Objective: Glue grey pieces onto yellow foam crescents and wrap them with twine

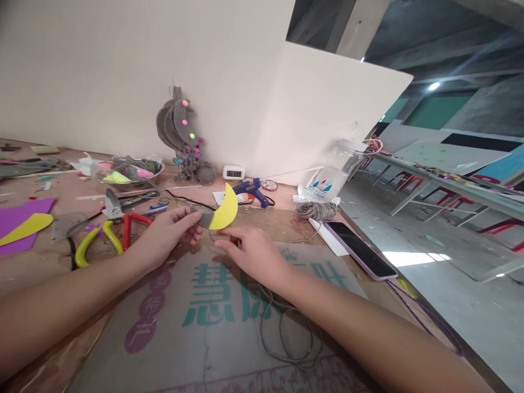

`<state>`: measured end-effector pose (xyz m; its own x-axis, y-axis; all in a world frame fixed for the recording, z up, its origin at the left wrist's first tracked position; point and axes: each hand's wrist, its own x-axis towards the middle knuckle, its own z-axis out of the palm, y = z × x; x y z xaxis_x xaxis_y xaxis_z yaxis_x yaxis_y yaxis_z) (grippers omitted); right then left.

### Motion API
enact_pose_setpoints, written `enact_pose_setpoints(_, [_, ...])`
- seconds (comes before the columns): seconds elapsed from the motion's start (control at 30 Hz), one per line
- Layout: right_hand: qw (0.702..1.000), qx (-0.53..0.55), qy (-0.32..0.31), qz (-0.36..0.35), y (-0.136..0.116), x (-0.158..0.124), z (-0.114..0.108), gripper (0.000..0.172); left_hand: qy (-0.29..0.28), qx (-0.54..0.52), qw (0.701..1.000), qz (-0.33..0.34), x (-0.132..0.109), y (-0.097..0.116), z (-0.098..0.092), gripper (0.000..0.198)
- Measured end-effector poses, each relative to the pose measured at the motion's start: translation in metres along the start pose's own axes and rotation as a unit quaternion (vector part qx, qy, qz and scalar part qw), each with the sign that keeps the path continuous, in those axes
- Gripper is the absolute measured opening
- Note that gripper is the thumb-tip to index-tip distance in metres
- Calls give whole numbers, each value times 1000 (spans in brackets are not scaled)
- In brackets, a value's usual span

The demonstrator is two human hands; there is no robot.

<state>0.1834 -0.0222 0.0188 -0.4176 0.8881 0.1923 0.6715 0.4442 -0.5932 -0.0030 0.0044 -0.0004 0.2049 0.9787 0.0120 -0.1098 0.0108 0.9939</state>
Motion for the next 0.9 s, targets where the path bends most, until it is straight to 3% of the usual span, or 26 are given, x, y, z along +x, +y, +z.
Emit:
enact_pose_setpoints(0.2, [976,200,-2,83,1,10,11,30,-8,19,1000,11,-1,2,2,27])
enact_pose_setpoints(0.4, [958,259,32,122,2,11,15,26,-15,25,1000,11,-2,2,4,27])
enact_pose_setpoints(0.7, [981,168,35,96,4,5,9,25,9,13,1000,-1,-1,2,3,27])
enact_pose_setpoints(0.9, [997,37,70,-22,1,-4,8,19,12,19,1000,0,1,1,2,27])
